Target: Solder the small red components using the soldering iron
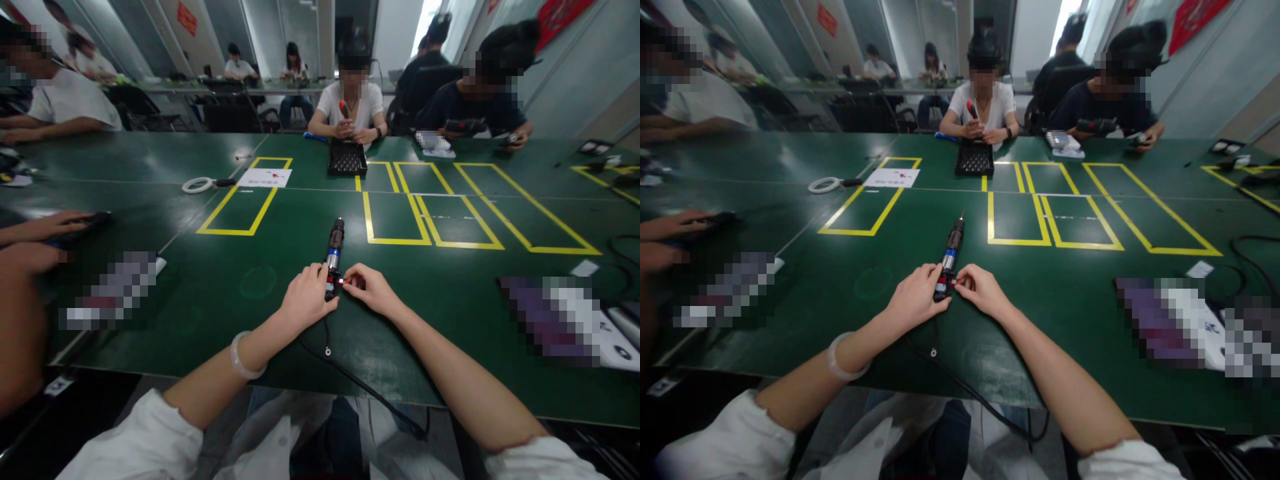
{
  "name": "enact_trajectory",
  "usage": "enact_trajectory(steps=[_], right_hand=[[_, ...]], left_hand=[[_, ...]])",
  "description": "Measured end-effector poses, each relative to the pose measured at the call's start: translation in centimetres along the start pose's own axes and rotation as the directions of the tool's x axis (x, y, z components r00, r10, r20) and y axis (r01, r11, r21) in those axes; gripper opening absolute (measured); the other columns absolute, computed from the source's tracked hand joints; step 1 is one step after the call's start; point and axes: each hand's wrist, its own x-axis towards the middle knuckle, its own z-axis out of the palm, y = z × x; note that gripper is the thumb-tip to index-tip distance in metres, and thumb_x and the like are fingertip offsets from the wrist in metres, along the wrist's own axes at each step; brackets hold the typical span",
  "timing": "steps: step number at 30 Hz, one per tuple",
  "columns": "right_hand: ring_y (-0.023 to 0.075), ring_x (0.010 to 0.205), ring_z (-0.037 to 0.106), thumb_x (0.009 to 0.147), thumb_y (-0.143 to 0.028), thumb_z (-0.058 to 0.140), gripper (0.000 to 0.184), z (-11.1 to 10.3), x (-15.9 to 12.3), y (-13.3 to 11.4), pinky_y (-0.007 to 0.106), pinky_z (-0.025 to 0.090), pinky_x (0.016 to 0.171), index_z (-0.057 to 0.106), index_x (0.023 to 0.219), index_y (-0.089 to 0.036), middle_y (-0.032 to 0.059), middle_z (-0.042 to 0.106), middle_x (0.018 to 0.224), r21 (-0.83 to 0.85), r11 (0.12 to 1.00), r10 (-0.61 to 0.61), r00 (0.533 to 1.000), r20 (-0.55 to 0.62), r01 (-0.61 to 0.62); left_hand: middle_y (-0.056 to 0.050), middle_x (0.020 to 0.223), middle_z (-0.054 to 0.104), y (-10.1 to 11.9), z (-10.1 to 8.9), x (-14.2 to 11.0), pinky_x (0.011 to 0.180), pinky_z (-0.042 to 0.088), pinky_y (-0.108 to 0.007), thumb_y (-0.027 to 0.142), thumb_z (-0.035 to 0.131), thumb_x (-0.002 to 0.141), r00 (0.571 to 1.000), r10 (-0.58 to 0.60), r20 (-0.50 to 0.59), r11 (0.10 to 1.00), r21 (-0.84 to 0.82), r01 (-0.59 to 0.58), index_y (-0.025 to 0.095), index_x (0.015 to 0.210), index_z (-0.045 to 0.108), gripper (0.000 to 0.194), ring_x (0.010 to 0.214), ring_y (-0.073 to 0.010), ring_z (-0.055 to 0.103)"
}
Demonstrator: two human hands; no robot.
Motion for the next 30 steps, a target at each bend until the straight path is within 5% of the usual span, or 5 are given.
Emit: enact_trajectory(steps=[6,19,30], right_hand=[[0.0129,0.068,0.052,0.082,-0.020,0.065,0.008,-0.1,-0.1,-0.3,0.026,0.042,0.065,0.058,0.086,-0.020,0.0004,0.053,0.082,-0.107,0.991,-0.080,0.997,0.018,0.081],[0.0129,0.064,0.056,0.083,-0.018,0.062,0.006,-0.2,-0.2,-0.4,0.025,0.044,0.061,0.065,0.088,-0.019,0.0014,0.060,0.077,-0.048,0.997,-0.056,0.998,0.040,0.058],[0.0107,0.063,0.056,0.082,-0.007,0.056,0.018,-0.3,-0.3,-0.7,0.023,0.044,0.063,0.070,0.089,-0.016,0.0031,0.066,0.080,-0.156,0.981,-0.121,0.993,0.001,0.119]], left_hand=[[-0.016,0.119,0.056,0.5,0.2,-0.5,0.084,0.049,-0.040,0.041,0.063,0.078,1.000,0.019,-0.014,0.998,-0.054,-0.020,0.018,0.128,0.047,0.057,0.105,-0.0303,0.056],[-0.016,0.121,0.053,0.9,0.4,-0.5,0.086,0.046,-0.042,0.035,0.059,0.078,0.999,0.022,-0.033,0.999,-0.044,-0.023,0.018,0.138,0.039,0.065,0.106,-0.0311,0.053],[-0.015,0.114,0.054,1.8,0.4,0.3,0.081,0.045,-0.039,0.050,0.048,0.089,0.997,-0.071,0.004,0.994,0.079,0.070,0.012,0.141,0.038,0.065,0.101,-0.0287,0.052]])
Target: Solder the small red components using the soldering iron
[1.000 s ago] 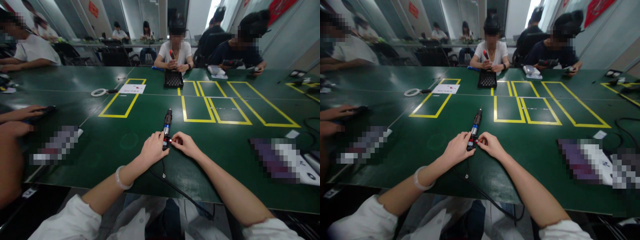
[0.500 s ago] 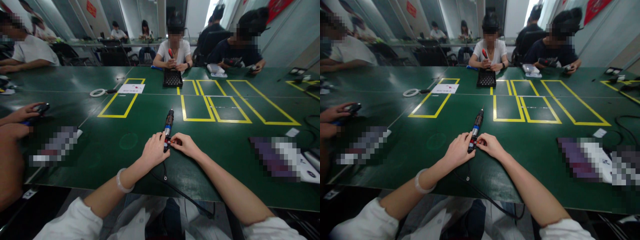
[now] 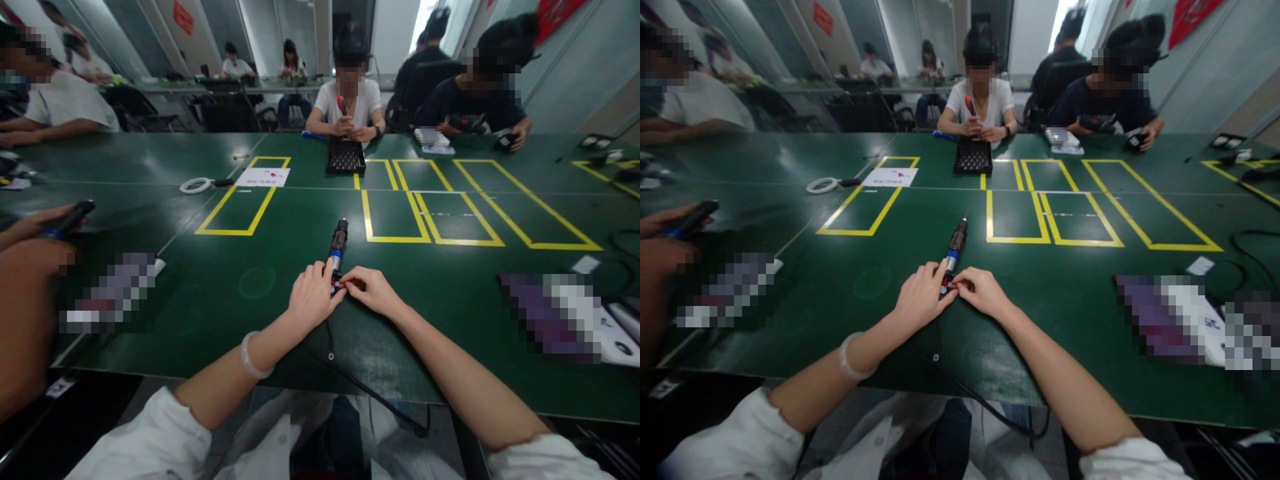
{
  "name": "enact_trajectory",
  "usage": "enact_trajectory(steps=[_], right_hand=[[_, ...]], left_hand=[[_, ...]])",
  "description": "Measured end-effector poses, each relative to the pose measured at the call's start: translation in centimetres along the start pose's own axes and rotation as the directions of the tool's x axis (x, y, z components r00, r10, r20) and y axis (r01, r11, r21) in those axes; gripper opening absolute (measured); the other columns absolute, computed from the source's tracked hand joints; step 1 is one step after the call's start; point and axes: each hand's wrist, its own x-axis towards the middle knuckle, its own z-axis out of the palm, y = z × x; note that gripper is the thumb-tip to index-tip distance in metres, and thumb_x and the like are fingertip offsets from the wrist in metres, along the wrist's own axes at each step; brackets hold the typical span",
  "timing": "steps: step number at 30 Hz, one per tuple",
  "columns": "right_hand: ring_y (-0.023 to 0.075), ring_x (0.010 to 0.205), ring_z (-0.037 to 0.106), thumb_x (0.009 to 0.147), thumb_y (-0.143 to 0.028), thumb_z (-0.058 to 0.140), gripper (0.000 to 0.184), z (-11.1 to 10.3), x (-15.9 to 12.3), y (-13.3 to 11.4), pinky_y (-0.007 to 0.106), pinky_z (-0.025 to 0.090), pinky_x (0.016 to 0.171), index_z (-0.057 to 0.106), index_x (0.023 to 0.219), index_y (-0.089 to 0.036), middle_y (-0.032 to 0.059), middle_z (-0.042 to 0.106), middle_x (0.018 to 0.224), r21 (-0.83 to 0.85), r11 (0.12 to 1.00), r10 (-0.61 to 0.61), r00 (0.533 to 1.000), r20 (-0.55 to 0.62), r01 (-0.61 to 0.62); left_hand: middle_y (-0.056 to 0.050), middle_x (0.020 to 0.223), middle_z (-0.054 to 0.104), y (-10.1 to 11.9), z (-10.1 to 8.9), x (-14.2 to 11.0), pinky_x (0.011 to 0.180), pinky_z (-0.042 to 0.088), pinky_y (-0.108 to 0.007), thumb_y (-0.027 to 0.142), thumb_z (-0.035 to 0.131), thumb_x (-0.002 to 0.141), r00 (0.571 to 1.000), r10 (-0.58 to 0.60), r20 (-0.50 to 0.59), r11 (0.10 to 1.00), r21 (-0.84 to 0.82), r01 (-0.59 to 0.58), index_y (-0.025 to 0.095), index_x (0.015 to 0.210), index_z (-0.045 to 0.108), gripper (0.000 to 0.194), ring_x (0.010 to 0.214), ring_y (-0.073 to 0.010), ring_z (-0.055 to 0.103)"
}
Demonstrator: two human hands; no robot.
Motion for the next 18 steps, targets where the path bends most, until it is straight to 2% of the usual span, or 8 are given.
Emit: enact_trajectory(steps=[5,10,14,18], right_hand=[[0.0106,0.064,0.056,0.084,-0.009,0.056,0.018,0.1,-0.2,0.2,0.022,0.045,0.063,0.068,0.092,-0.017,0.0029,0.066,0.084,0.039,0.999,-0.003,1.000,0.015,0.002],[0.0110,0.067,0.056,0.087,-0.014,0.055,0.018,0.3,-0.3,0.4,0.023,0.046,0.063,0.066,0.101,-0.017,0.0041,0.065,0.090,0.072,0.997,-0.007,1.000,0.021,0.006],[0.0110,0.066,0.056,0.088,-0.016,0.055,0.016,0.1,-0.3,0.7,0.022,0.045,0.061,0.066,0.100,-0.017,0.0033,0.064,0.086,0.063,0.998,0.011,1.000,0.006,-0.011],[0.0113,0.067,0.056,0.089,-0.017,0.055,0.015,0.1,-0.3,0.8,0.023,0.045,0.062,0.066,0.099,-0.018,0.0030,0.064,0.085,0.063,0.998,0.017,1.000,0.018,-0.018]], left_hand=[[-0.013,0.112,0.053,-0.3,0.0,0.3,0.079,0.046,-0.037,0.049,0.048,0.089,1.000,-0.009,0.005,1.000,0.014,0.009,0.016,0.142,0.038,0.063,0.100,-0.0275,0.052],[-0.013,0.114,0.052,-1.5,-0.1,0.5,0.078,0.046,-0.036,0.049,0.048,0.089,1.000,0.020,0.001,1.000,0.011,-0.020,0.020,0.145,0.034,0.065,0.100,-0.0273,0.051],[-0.013,0.115,0.051,-3.7,-0.1,0.8,0.078,0.047,-0.036,0.049,0.047,0.089,1.000,0.006,-0.002,0.999,0.034,-0.006,0.022,0.146,0.032,0.065,0.100,-0.0275,0.052],[-0.014,0.118,0.051,-7.4,-0.1,1.5,0.078,0.048,-0.037,0.051,0.044,0.089,0.997,-0.078,0.010,0.995,0.062,0.078,0.022,0.147,0.032,0.065,0.101,-0.0286,0.053]])
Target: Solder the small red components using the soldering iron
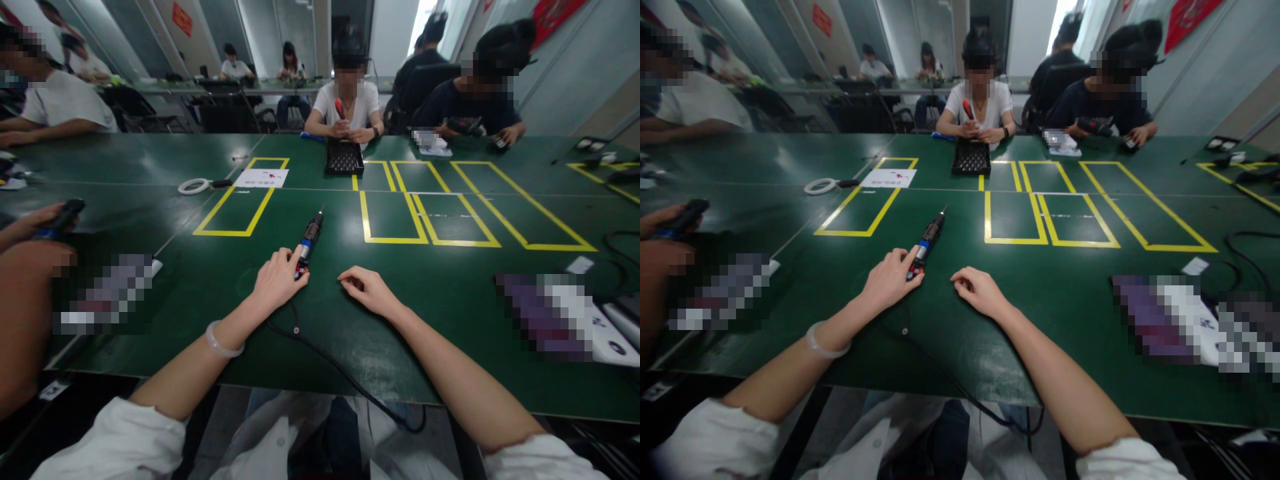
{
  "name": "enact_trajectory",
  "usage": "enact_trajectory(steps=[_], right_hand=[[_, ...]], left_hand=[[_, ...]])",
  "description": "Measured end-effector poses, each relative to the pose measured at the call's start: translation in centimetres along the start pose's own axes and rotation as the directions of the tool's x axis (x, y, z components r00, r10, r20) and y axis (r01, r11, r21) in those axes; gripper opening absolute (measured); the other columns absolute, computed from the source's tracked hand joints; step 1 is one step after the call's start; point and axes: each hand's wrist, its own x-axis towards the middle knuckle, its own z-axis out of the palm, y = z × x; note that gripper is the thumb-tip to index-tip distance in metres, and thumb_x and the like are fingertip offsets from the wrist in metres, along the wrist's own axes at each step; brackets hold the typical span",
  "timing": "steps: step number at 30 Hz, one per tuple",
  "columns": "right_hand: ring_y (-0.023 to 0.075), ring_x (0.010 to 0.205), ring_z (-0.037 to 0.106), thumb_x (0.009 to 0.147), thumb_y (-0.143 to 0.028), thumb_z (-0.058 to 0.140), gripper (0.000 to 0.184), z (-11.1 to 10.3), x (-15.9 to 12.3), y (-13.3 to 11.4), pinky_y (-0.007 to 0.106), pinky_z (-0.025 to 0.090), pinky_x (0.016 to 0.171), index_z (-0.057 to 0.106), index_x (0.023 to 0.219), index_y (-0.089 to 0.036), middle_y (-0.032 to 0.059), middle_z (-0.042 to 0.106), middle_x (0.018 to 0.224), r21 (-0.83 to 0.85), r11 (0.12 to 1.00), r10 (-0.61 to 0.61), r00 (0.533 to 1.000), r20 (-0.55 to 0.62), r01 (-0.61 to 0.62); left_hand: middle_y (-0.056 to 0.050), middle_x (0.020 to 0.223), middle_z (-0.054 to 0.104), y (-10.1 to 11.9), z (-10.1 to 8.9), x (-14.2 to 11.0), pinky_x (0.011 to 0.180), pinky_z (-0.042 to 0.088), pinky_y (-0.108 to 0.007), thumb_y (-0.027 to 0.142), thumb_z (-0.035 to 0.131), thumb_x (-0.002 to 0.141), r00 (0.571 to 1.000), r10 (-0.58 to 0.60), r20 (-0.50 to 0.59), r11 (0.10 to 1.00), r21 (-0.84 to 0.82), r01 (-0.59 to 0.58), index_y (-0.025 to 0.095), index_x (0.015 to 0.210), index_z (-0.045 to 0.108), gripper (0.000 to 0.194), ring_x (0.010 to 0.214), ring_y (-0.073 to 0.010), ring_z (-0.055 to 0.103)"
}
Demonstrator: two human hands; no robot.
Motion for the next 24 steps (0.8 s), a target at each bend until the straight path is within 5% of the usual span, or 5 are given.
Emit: enact_trajectory(steps=[16,20,24], right_hand=[[0.0125,0.069,0.057,0.089,-0.017,0.055,0.014,0.0,0.1,-0.3,0.025,0.044,0.065,0.067,0.097,-0.018,0.0030,0.064,0.085,-0.041,0.999,0.010,0.998,0.058,-0.008],[0.0127,0.070,0.057,0.089,-0.017,0.055,0.015,-0.1,0.1,-0.3,0.025,0.043,0.066,0.067,0.098,-0.018,0.0030,0.065,0.085,-0.052,0.999,0.009,0.998,0.066,-0.006],[0.0125,0.071,0.058,0.089,-0.017,0.055,0.015,-0.1,0.0,-0.3,0.024,0.044,0.066,0.067,0.098,-0.018,0.0033,0.065,0.087,-0.047,0.999,0.017,0.998,0.067,-0.014]], left_hand=[[-0.024,0.135,0.042,-18.9,2.4,3.0,0.091,0.045,-0.048,0.056,0.038,0.088,0.943,-0.326,0.072,0.945,0.013,0.326,0.015,0.147,0.033,0.072,0.118,-0.0397,0.047],[-0.024,0.136,0.041,-21.4,2.1,3.4,0.088,0.044,-0.049,0.055,0.038,0.090,0.926,-0.361,0.109,0.933,0.029,0.360,0.014,0.146,0.032,0.070,0.115,-0.0389,0.048],[-0.023,0.136,0.042,-21.4,1.6,2.9,0.091,0.042,-0.047,0.049,0.043,0.092,0.945,-0.326,0.041,0.941,0.115,0.319,0.010,0.142,0.034,0.064,0.112,-0.0356,0.048]])
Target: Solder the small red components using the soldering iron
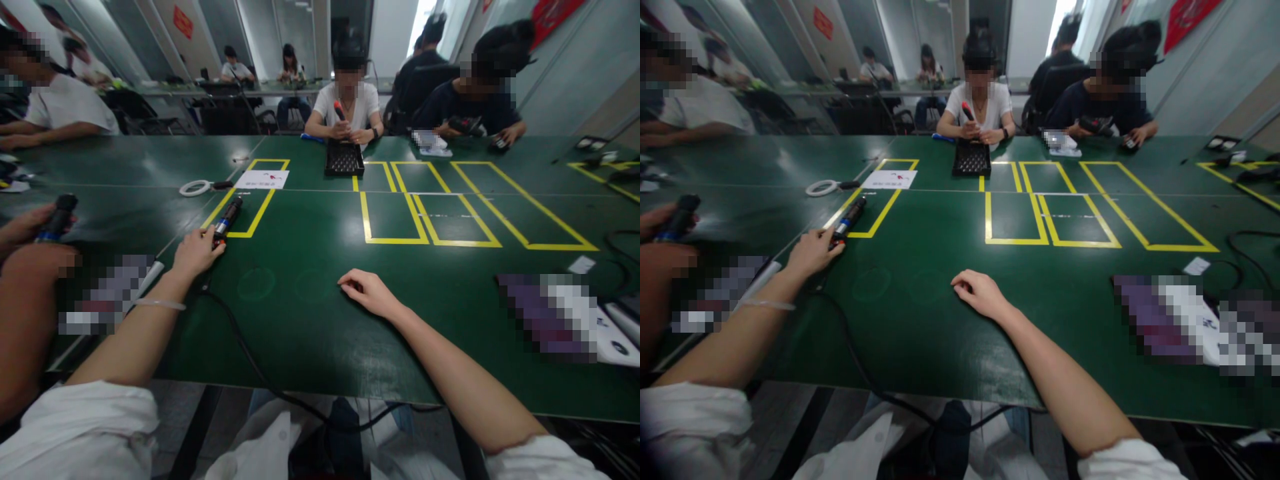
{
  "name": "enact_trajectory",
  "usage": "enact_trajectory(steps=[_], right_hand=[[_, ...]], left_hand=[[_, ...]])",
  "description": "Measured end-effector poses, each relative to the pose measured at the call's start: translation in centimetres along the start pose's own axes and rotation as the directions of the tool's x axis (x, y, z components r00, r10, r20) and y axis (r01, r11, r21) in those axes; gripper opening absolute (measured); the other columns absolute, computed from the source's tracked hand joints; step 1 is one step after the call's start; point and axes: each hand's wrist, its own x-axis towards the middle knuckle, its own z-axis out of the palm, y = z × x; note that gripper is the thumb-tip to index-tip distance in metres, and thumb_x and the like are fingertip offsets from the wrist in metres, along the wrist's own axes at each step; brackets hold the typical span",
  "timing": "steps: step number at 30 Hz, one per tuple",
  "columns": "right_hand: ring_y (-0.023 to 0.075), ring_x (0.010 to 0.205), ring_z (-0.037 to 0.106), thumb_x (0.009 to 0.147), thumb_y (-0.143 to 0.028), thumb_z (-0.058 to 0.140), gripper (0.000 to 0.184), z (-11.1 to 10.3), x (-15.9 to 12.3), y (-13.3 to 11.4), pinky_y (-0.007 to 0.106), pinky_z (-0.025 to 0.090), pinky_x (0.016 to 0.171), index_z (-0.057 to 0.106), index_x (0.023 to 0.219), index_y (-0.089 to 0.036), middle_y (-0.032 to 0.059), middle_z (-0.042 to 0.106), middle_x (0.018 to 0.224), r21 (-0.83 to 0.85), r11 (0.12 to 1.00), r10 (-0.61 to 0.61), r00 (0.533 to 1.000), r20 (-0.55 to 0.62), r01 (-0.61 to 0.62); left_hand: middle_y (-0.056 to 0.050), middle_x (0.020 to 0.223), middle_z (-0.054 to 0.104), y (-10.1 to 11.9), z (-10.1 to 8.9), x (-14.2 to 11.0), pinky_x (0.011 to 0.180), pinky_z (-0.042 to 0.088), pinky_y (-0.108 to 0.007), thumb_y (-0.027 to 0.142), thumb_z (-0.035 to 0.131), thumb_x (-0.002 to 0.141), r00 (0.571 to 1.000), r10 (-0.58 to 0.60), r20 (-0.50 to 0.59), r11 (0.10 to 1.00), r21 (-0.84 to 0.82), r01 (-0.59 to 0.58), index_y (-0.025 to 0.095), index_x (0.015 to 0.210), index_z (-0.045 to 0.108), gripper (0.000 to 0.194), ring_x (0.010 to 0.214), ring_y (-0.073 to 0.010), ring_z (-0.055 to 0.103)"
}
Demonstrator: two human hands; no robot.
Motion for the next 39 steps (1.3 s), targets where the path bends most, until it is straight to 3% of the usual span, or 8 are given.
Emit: enact_trajectory(steps=[6,11,19,27,31,34,36,39], right_hand=[[0.0126,0.071,0.058,0.089,-0.017,0.055,0.015,-0.1,0.0,-0.2,0.024,0.044,0.066,0.067,0.098,-0.018,0.0030,0.065,0.086,-0.003,1.000,-0.001,1.000,0.002,0.001],[0.0130,0.072,0.058,0.090,-0.018,0.055,0.015,-0.1,0.0,-0.1,0.025,0.044,0.067,0.067,0.098,-0.019,0.0033,0.066,0.088,-0.007,1.000,0.000,1.000,0.006,0.001],[0.0131,0.072,0.058,0.089,-0.017,0.055,0.015,0.0,0.0,0.1,0.025,0.044,0.067,0.067,0.098,-0.018,0.0031,0.065,0.086,-0.018,1.000,0.000,1.000,0.015,0.001],[0.0131,0.072,0.058,0.089,-0.018,0.055,0.015,0.1,0.1,-0.1,0.024,0.043,0.066,0.067,0.098,-0.019,0.0029,0.065,0.086,-0.012,1.000,0.007,1.000,0.015,-0.007],[0.0134,0.073,0.058,0.089,-0.018,0.055,0.015,0.1,0.1,-0.1,0.025,0.044,0.066,0.068,0.098,-0.019,0.0032,0.066,0.087,-0.012,1.000,0.003,1.000,0.022,-0.002],[0.0134,0.072,0.058,0.090,-0.019,0.055,0.015,0.1,0.1,-0.1,0.025,0.044,0.066,0.067,0.098,-0.019,0.0033,0.066,0.087,-0.007,1.000,0.002,1.000,0.012,-0.002],[0.0132,0.071,0.058,0.090,-0.019,0.055,0.014,0.0,0.1,-0.2,0.025,0.044,0.066,0.067,0.097,-0.019,0.0032,0.066,0.086,0.009,1.000,0.001,1.000,0.008,-0.001],[0.0121,0.069,0.057,0.089,-0.021,0.057,0.017,0.0,0.0,-0.3,0.024,0.045,0.065,0.061,0.105,-0.019,0.0013,0.065,0.084,0.082,0.997,0.013,1.000,0.002,-0.013]], left_hand=[[-0.016,0.127,0.047,1.5,-0.1,-2.1,0.085,0.046,-0.035,0.040,0.045,0.094,0.986,0.016,-0.169,0.999,0.049,-0.008,0.011,0.127,0.046,0.044,0.108,-0.0276,0.048],[-0.014,0.124,0.048,2.4,-0.4,-2.4,0.076,0.048,-0.033,0.039,0.045,0.093,0.988,0.026,-0.150,0.998,0.057,-0.018,0.012,0.114,0.052,0.035,0.105,-0.0272,0.050],[-0.016,0.113,0.055,3.1,-1.1,-2.3,0.074,0.047,-0.039,0.039,0.026,0.098,0.985,-0.096,-0.144,0.993,0.052,0.104,0.004,0.116,0.051,0.047,0.090,-0.0263,0.057],[-0.018,0.117,0.057,2.9,-1.8,-1.7,0.076,0.046,-0.042,0.038,0.029,0.097,0.965,-0.217,-0.146,0.969,-0.156,0.194,0.006,0.119,0.050,0.044,0.095,-0.0299,0.058],[-0.013,0.107,0.064,6.8,-3.1,-2.5,0.084,0.046,-0.039,0.036,0.035,0.095,0.973,-0.105,-0.205,0.937,-0.349,0.028,0.012,0.118,0.054,0.038,0.096,-0.0260,0.061],[-0.007,0.093,0.068,11.8,-4.2,-4.2,0.086,0.047,-0.033,0.034,0.037,0.094,0.982,0.106,-0.153,0.782,-0.598,-0.178,0.016,0.114,0.057,0.034,0.089,-0.0194,0.064],[-0.006,0.094,0.068,15.3,-4.7,-5.8,0.081,0.048,-0.030,0.037,0.038,0.094,0.955,0.284,-0.081,0.641,-0.726,-0.252,0.017,0.111,0.060,0.035,0.083,-0.0168,0.064],[-0.005,0.096,0.067,19.3,-5.1,-8.2,0.077,0.048,-0.029,0.040,0.041,0.092,0.868,0.497,0.002,0.464,-0.845,-0.264,0.019,0.116,0.061,0.038,0.083,-0.0160,0.062]])
